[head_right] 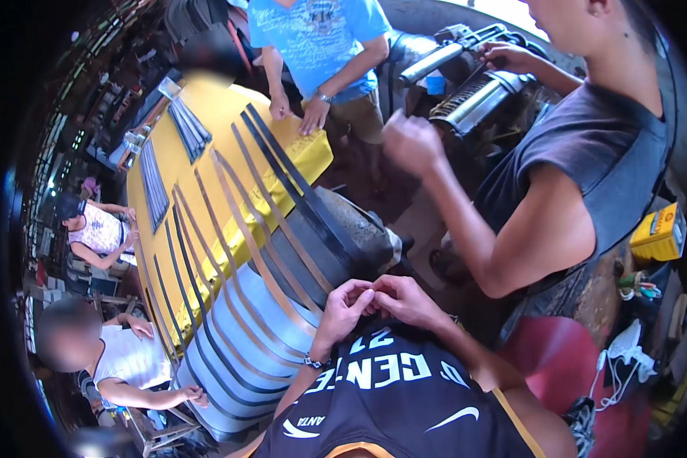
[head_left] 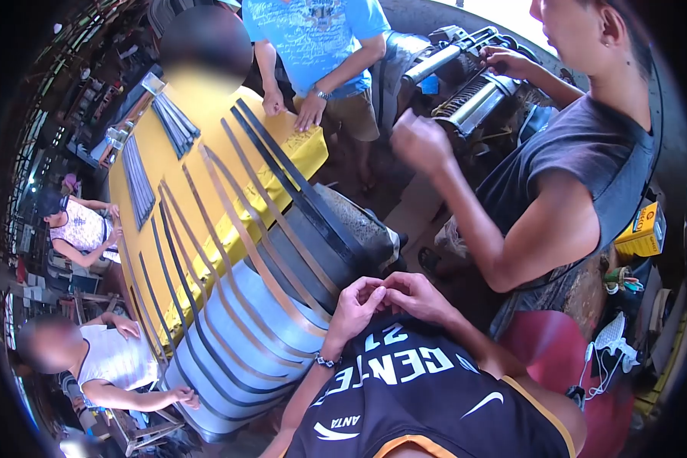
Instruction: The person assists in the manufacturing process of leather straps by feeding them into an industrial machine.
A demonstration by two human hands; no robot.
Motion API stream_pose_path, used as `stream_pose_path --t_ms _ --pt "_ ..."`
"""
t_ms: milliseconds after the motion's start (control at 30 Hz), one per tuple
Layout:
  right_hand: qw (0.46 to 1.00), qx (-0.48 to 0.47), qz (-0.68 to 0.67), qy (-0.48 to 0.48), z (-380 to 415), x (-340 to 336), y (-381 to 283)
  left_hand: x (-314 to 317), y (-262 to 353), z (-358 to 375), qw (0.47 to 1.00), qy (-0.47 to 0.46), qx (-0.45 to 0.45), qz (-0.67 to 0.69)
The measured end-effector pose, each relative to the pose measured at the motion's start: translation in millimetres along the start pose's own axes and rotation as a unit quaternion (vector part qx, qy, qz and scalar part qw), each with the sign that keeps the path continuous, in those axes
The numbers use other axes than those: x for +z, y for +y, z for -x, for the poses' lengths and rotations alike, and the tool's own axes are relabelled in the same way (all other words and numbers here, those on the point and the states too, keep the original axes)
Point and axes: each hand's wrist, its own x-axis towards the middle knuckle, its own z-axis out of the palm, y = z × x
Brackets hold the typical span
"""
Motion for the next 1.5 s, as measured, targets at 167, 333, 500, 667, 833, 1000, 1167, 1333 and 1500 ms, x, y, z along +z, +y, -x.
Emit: stream_pose_path --t_ms 167,333,500,667,833,1000,1167,1333,1500 --pt "0.998 0.035 0.043 -0.007 2 -1 -4 -5 -5 7 1.0 -0.001 -0.01 -0.012" --pt "0.996 0.001 0.094 -0.004 -1 -1 8 -5 -8 11 1.0 -0.012 -0.008 -0.009" --pt "0.995 0.008 0.101 0.001 0 3 3 -3 3 14 0.999 -0.023 -0.005 0.04" --pt "0.994 0.02 0.111 0.015 0 3 11 -4 2 18 0.998 0.015 0.003 0.061" --pt "0.981 -0.006 0.185 0.053 1 6 3 1 2 20 0.997 0.07 0.036 0.021" --pt "0.969 -0.029 0.23 0.081 0 4 8 1 4 22 0.995 0.085 0.042 -0.007" --pt "0.957 -0.024 0.277 0.08 1 2 -2 5 12 24 0.994 0.101 0.037 -0.019" --pt "0.949 -0.033 0.303 0.082 0 0 4 2 11 22 0.994 0.094 0.036 -0.051" --pt "0.947 -0.058 0.303 0.093 1 -1 8 1 7 19 0.994 0.084 0.032 -0.061"
